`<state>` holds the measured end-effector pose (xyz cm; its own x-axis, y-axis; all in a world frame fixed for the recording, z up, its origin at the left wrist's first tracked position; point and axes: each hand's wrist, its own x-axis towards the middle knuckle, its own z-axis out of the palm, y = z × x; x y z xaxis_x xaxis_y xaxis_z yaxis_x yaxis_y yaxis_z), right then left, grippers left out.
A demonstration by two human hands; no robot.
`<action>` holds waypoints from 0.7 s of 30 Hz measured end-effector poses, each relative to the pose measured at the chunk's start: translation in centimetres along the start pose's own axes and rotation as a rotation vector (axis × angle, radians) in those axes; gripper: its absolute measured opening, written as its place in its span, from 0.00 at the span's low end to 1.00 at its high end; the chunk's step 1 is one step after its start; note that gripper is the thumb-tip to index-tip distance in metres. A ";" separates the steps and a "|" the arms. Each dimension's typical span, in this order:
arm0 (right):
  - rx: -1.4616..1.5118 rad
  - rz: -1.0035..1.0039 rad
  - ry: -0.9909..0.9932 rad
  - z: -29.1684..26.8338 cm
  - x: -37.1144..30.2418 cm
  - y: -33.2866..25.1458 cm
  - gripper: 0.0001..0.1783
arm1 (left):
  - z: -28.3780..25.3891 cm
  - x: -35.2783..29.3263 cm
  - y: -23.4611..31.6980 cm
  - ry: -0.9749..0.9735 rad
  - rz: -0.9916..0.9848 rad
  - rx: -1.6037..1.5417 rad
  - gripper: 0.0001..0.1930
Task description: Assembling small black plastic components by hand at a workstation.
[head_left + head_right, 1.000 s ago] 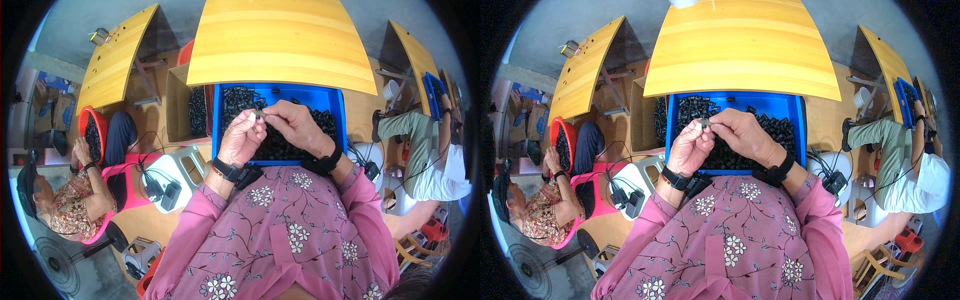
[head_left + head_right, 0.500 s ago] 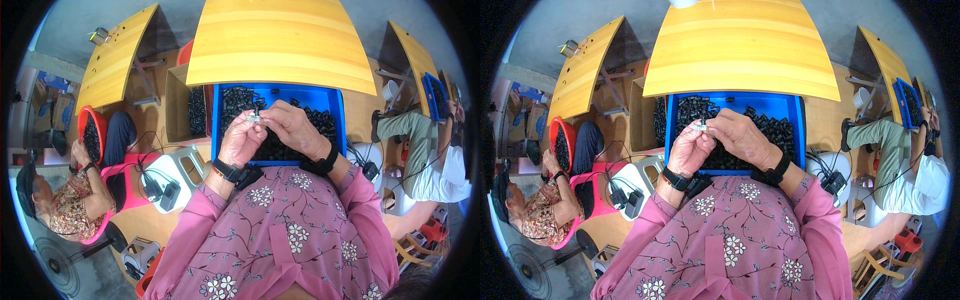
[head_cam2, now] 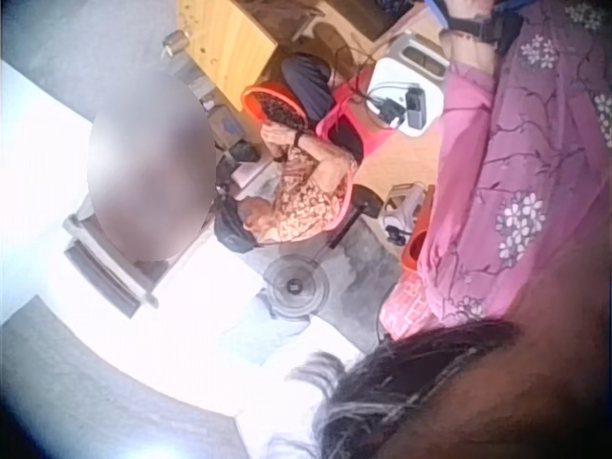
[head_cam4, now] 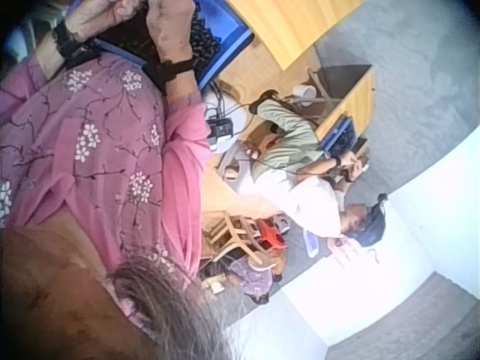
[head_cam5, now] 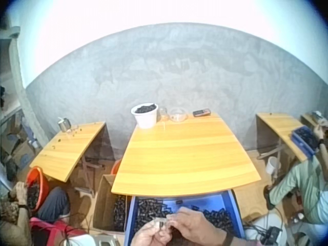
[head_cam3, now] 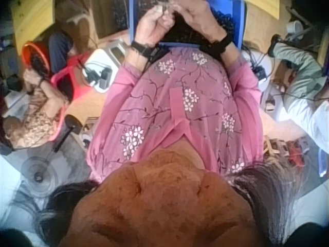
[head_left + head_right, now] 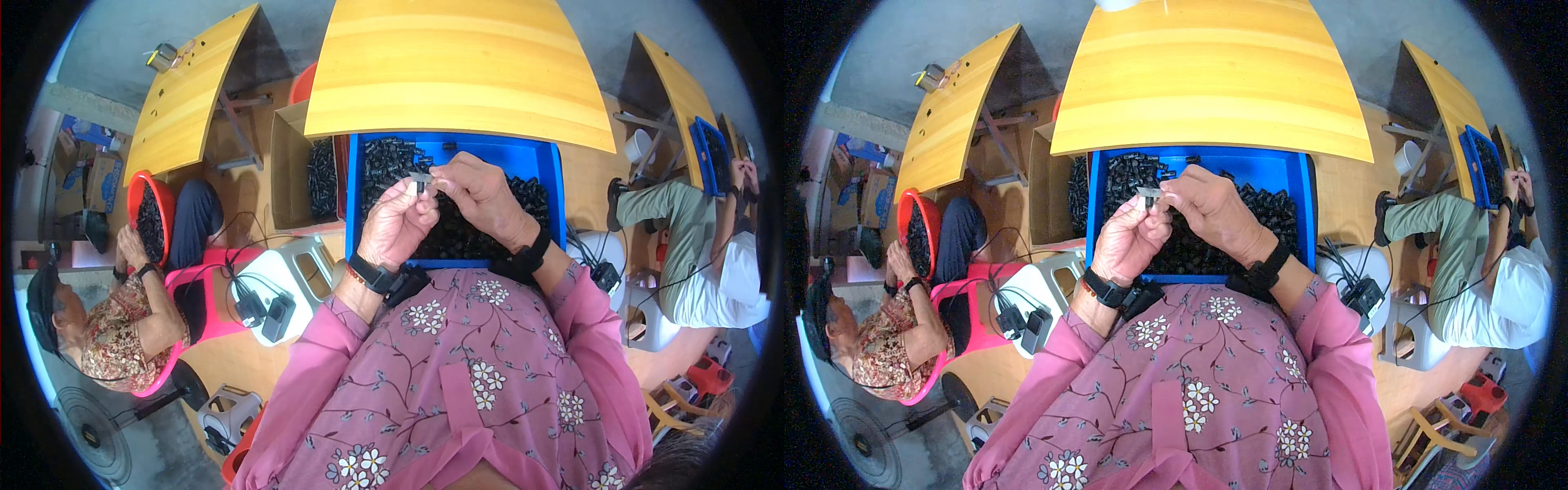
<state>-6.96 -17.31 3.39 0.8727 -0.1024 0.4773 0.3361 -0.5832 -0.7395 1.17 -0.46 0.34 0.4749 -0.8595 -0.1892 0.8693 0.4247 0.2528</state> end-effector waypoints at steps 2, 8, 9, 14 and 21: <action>0.000 0.014 0.021 -0.1 0.2 -0.1 0.08 | 0.4 -0.1 0.0 0.025 -0.010 0.007 0.07; -0.005 -0.063 -0.012 0.1 0.0 -0.8 0.08 | 0.3 -0.1 -0.1 0.061 0.016 0.004 0.06; -0.017 -0.083 -0.016 0.1 0.1 -0.9 0.08 | 0.2 -0.1 -0.1 0.061 0.016 0.003 0.06; -0.045 -0.108 -0.032 0.0 0.2 -0.1 0.08 | 0.0 -0.2 -0.3 0.088 0.042 0.023 0.05; 0.044 -0.001 -0.025 0.2 -0.1 -0.4 0.07 | 0.6 -0.1 -0.3 0.125 0.077 0.078 0.03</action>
<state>-7.11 -16.91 3.57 0.8807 -0.0810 0.4666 0.3521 -0.5470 -0.7595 0.81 -0.61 0.83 0.5575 -0.7808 -0.2819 0.8186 0.4607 0.3429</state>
